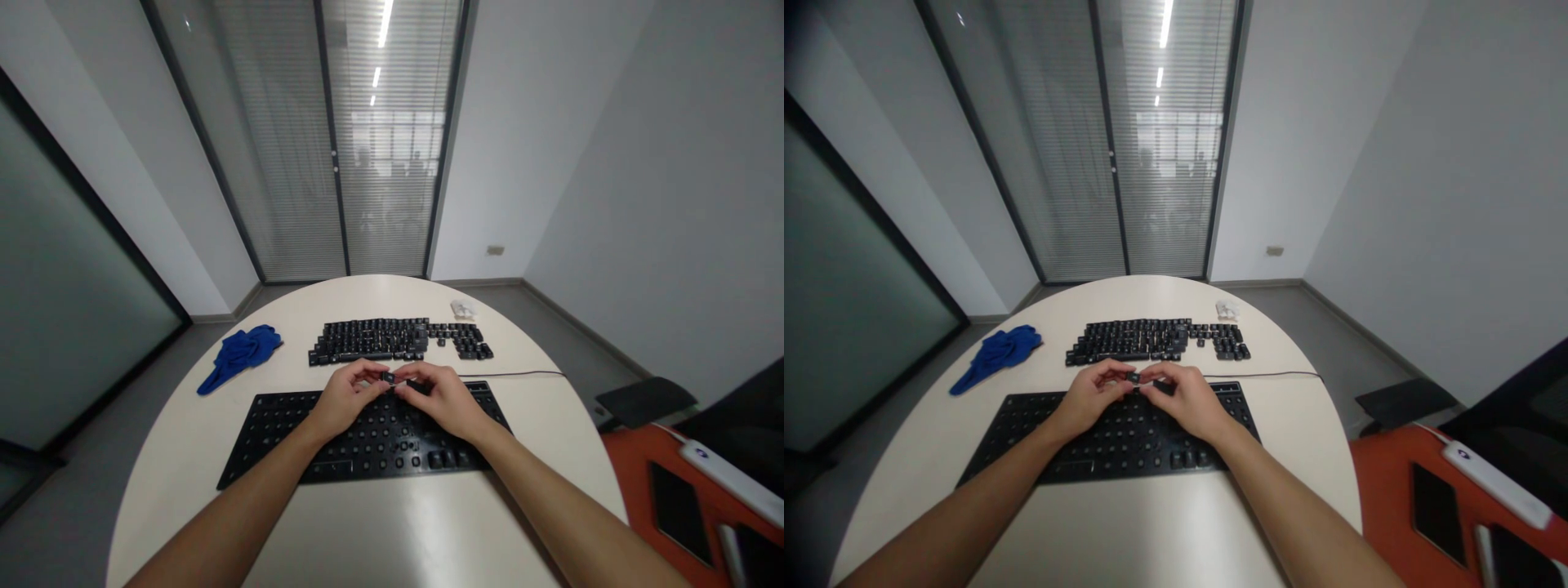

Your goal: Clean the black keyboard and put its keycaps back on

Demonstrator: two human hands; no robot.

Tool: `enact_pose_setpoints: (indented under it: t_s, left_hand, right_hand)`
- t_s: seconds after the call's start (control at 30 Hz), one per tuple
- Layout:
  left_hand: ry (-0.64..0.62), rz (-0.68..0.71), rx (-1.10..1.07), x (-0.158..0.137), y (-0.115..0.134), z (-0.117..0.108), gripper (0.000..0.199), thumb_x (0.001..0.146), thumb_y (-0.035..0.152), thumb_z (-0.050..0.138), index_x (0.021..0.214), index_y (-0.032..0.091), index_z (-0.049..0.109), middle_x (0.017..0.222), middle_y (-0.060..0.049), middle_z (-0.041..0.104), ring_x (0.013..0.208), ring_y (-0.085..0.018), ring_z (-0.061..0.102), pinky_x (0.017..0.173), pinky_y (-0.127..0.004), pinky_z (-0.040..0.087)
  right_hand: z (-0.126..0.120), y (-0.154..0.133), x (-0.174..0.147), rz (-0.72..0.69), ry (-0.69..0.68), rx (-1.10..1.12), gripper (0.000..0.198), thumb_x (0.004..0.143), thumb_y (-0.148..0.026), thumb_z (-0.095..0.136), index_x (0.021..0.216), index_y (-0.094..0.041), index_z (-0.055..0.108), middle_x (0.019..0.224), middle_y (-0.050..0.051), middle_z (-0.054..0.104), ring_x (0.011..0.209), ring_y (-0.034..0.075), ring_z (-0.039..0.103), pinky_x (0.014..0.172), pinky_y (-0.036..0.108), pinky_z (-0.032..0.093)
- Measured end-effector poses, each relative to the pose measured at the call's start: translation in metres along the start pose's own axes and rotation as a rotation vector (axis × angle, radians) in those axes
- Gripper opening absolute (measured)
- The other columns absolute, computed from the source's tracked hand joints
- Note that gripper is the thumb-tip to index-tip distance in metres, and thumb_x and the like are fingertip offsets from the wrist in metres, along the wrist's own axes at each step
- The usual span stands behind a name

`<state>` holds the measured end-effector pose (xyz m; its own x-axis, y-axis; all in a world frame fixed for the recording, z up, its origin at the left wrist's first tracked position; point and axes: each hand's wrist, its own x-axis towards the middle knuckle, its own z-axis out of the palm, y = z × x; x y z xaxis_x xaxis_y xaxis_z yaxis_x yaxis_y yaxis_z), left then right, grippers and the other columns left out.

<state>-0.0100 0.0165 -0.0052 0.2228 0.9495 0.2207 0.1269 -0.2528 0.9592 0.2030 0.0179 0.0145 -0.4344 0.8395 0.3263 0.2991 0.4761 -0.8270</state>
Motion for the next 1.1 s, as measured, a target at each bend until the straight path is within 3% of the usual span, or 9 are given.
enact_pose_setpoints:
  t_s: [0.23, 0.8, 1.1]
  left_hand:
    - [-0.032, -0.023, -0.057, -0.0014, 0.0046, -0.0001, 0.031, 0.083, 0.041, 0.073, 0.099, 0.016, 0.064, 0.084, -0.005, 0.071, 0.077, -0.018, 0.068, 0.064, -0.027, 0.052]
    - [-0.099, -0.050, -0.181, -0.0010, 0.0068, -0.0036, 0.038, 0.084, 0.048, 0.072, 0.101, 0.017, 0.057, 0.079, -0.003, 0.069, 0.075, -0.017, 0.068, 0.063, -0.025, 0.050]
    - [-0.012, -0.105, -0.196, 0.0045, 0.0021, -0.0049, 0.048, 0.082, 0.057, 0.071, 0.104, 0.016, 0.057, 0.076, -0.003, 0.068, 0.072, -0.018, 0.068, 0.058, -0.025, 0.053]
  right_hand:
    - [0.0025, -0.0002, -0.0008, 0.070, -0.063, 0.150, 0.021, 0.092, -0.035, 0.065, 0.108, -0.021, 0.066, 0.100, 0.004, 0.075, 0.076, 0.016, 0.070, 0.075, 0.032, 0.056]
    - [0.0056, -0.0055, 0.0000, 0.051, -0.084, 0.154, 0.020, 0.094, -0.037, 0.061, 0.107, -0.022, 0.063, 0.099, 0.004, 0.075, 0.080, 0.018, 0.071, 0.077, 0.031, 0.056]
    - [0.0026, -0.0024, -0.0005, 0.053, -0.063, 0.007, 0.018, 0.096, -0.035, 0.060, 0.109, -0.023, 0.063, 0.102, 0.004, 0.076, 0.071, 0.016, 0.069, 0.066, 0.028, 0.052]
